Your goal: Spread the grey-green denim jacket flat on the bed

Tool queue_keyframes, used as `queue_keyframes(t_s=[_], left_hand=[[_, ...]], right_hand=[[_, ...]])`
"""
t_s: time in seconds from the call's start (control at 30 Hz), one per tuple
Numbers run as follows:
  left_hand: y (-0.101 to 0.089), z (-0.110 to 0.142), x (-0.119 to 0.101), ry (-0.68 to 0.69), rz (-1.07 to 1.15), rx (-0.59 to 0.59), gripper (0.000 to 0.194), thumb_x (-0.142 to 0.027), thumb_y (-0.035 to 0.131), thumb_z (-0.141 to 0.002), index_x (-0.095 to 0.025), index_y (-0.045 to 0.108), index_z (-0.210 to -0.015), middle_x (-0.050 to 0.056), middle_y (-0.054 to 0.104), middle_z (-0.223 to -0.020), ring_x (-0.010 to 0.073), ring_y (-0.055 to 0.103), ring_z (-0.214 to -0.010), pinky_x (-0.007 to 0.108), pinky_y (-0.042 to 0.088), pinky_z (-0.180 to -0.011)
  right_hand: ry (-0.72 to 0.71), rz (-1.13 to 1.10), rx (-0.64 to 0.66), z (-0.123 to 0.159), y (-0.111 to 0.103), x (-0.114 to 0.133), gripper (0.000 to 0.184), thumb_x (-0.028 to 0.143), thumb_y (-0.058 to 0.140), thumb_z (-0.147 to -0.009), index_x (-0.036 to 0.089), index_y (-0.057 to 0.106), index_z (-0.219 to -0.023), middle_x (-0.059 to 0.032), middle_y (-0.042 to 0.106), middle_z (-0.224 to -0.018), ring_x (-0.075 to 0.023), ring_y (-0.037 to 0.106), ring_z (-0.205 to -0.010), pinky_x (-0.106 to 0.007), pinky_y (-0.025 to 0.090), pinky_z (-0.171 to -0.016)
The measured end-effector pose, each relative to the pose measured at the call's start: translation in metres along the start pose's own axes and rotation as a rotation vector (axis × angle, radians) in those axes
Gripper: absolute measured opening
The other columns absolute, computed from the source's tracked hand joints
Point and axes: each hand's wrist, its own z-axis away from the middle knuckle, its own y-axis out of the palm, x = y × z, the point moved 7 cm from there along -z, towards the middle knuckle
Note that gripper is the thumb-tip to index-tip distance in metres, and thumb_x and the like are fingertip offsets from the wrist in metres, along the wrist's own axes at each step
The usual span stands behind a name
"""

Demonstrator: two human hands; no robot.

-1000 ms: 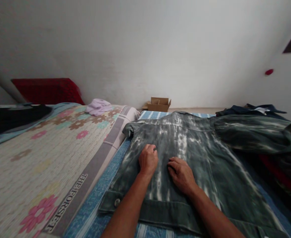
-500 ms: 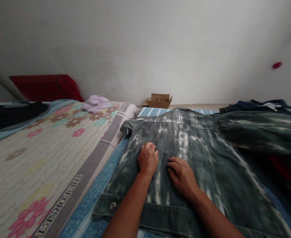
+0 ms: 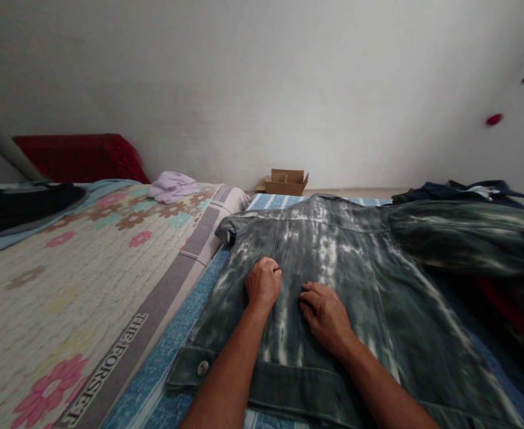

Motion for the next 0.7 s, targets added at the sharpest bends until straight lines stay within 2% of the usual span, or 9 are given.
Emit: queue_keyframes(t_s=[0.37, 0.57, 0.7], left_hand=[[0.0, 0.001, -0.005, -0.025, -0.113, 0.035, 0.014, -0.021, 0.054, -0.084, -0.02, 0.066, -0.077, 0.002, 0.066, -0.092, 0.0175, 0.06, -0.087, 0.026, 0.042, -0.071], [0.002, 0.002, -0.01, 0.032, -0.202, 0.004, 0.023, -0.015, 0.043, -0.087, -0.018, 0.065, -0.081, 0.005, 0.065, -0.091, 0.0194, 0.058, -0.089, 0.027, 0.042, -0.07], [0.003, -0.002, -0.009, 0.058, -0.192, -0.006, 0.021, -0.014, 0.043, -0.086, -0.016, 0.064, -0.081, 0.008, 0.064, -0.093, 0.0199, 0.058, -0.09, 0.028, 0.042, -0.074]], right_hand=[[0.002, 0.013, 0.008, 0.0, 0.0, 0.0, 0.022, 0.018, 0.049, -0.084, 0.021, 0.069, -0.091, -0.0083, 0.065, -0.11, -0.0219, 0.057, -0.106, -0.037, 0.041, -0.095], [0.018, 0.004, 0.017, -0.002, -0.001, 0.0, 0.021, 0.017, 0.051, -0.083, 0.021, 0.07, -0.091, -0.0079, 0.065, -0.109, -0.0214, 0.057, -0.105, -0.036, 0.04, -0.095], [0.047, -0.009, 0.025, -0.003, -0.002, -0.001, 0.02, 0.016, 0.053, -0.082, 0.021, 0.07, -0.091, -0.0075, 0.065, -0.109, -0.0208, 0.057, -0.104, -0.034, 0.04, -0.093]])
